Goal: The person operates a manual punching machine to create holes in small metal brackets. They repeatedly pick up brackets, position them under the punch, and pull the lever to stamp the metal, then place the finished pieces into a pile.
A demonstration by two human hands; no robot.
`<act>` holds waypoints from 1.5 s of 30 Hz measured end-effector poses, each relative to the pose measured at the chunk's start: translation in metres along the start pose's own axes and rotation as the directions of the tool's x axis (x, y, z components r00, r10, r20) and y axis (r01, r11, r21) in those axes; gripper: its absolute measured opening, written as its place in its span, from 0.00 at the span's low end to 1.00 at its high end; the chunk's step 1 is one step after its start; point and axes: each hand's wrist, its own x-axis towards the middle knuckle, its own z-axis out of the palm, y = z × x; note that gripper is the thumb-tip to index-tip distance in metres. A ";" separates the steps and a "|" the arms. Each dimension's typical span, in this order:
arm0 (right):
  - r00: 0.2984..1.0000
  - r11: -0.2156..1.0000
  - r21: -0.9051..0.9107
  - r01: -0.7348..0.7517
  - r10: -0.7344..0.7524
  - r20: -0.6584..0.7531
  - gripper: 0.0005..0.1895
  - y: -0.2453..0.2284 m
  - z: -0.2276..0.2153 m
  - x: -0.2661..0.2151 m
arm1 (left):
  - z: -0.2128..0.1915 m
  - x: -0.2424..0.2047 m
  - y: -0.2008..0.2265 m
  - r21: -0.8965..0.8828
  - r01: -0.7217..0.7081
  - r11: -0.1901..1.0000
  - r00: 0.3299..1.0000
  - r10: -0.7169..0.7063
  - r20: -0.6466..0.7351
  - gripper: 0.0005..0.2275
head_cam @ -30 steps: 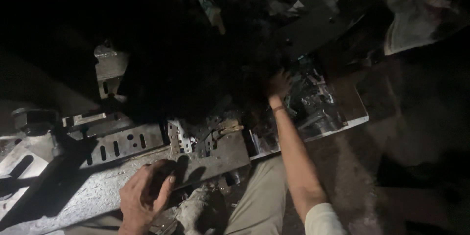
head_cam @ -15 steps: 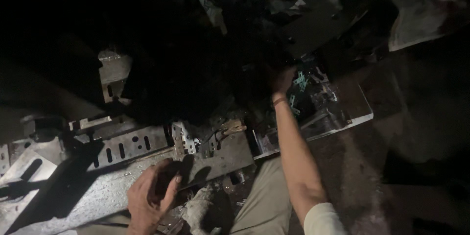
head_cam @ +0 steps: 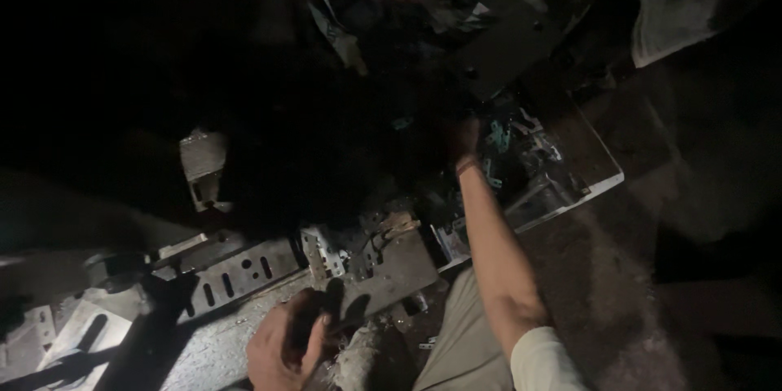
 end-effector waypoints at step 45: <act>0.851 -0.316 0.847 -0.427 0.176 0.495 0.16 -0.038 -0.039 -0.001 | -0.010 0.006 0.001 0.062 -0.143 0.988 0.990 0.143 0.013 0.19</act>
